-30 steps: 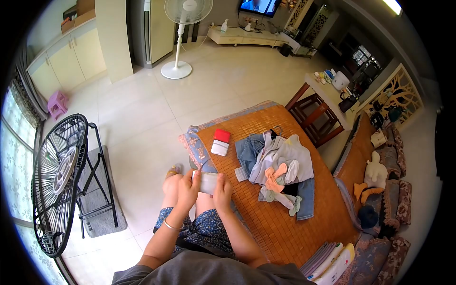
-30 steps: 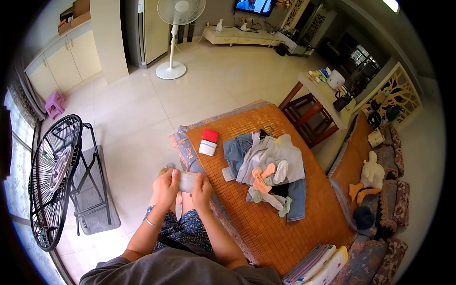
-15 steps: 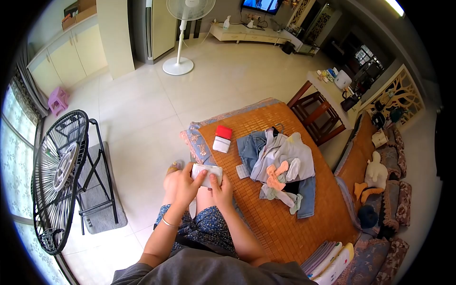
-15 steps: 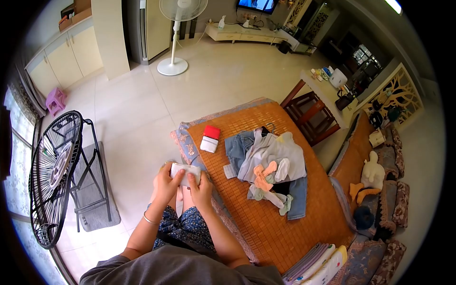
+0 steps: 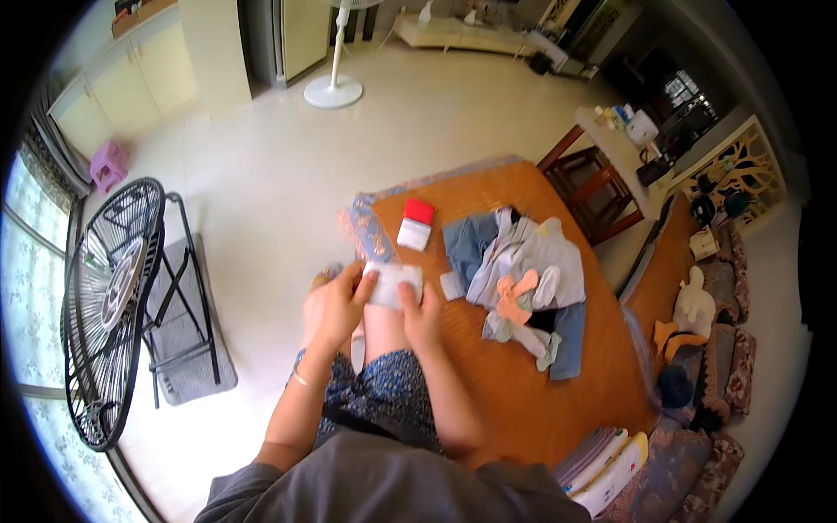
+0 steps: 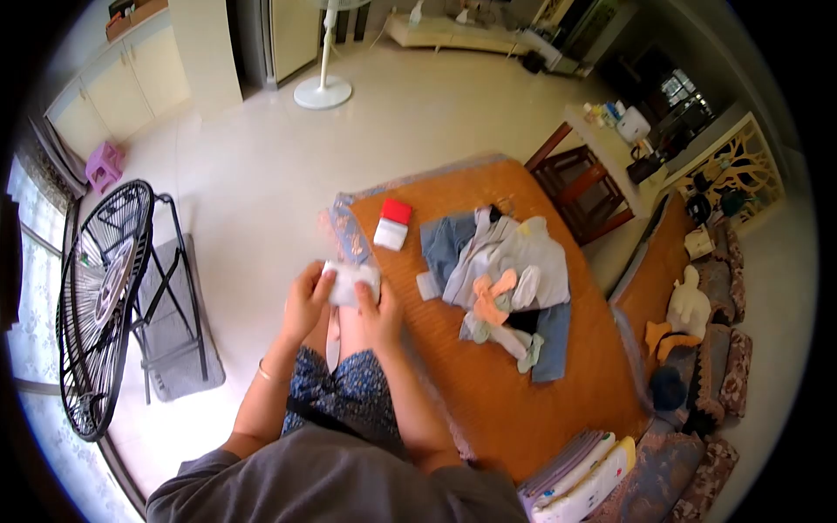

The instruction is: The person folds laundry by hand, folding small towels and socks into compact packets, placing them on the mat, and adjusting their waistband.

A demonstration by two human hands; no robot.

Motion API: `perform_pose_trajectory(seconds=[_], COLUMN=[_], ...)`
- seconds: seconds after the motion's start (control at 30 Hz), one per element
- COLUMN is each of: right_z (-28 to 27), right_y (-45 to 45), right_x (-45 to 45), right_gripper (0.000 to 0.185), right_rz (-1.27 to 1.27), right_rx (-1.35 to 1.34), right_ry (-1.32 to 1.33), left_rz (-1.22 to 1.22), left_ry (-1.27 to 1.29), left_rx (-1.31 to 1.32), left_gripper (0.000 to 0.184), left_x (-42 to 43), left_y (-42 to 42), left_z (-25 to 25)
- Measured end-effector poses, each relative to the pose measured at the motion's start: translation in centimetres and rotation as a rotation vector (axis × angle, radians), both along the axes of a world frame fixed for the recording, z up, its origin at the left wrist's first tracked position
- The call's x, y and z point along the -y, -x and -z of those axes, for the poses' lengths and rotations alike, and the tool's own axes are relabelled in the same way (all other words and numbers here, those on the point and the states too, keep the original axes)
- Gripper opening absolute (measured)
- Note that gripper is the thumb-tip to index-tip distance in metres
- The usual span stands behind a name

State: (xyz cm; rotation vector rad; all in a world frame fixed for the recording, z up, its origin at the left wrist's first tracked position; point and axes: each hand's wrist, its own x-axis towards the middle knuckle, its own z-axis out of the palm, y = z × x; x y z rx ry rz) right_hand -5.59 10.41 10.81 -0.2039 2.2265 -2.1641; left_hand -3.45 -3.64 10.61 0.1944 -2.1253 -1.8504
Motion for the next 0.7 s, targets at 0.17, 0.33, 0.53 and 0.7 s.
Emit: perform_pose_trajectory(seconds=[0.17,0.33,0.53,0.7], right_z=[-0.2,0.1,0.0,1.5], right_y=[-0.1,-0.2,-0.4,0.7], right_x=[-0.2,-0.8,-0.8,-1.8], right_gripper=[0.030,0.034,0.037,0.032], right_rz=[-0.110,-0.132,-0.088,-0.130], right_rx=[0.069,0.131,-0.027,-0.107], right_ry=[0.115,0.167,-0.003,0.025], left_rz=[0.062,0.152,0.204,0.219], left_ry=[-0.150,-0.586,-0.340,-0.385], left_rx=[0.040,0.124,0.117,0.105], left_gripper=[0.019,0.032,0.028,0.030], left_x=[0.1,0.8,0.3,0.4], left_y=[-0.1,-0.4,-0.8,-0.8], left_z=[-0.6,1.0,0.6,1.0])
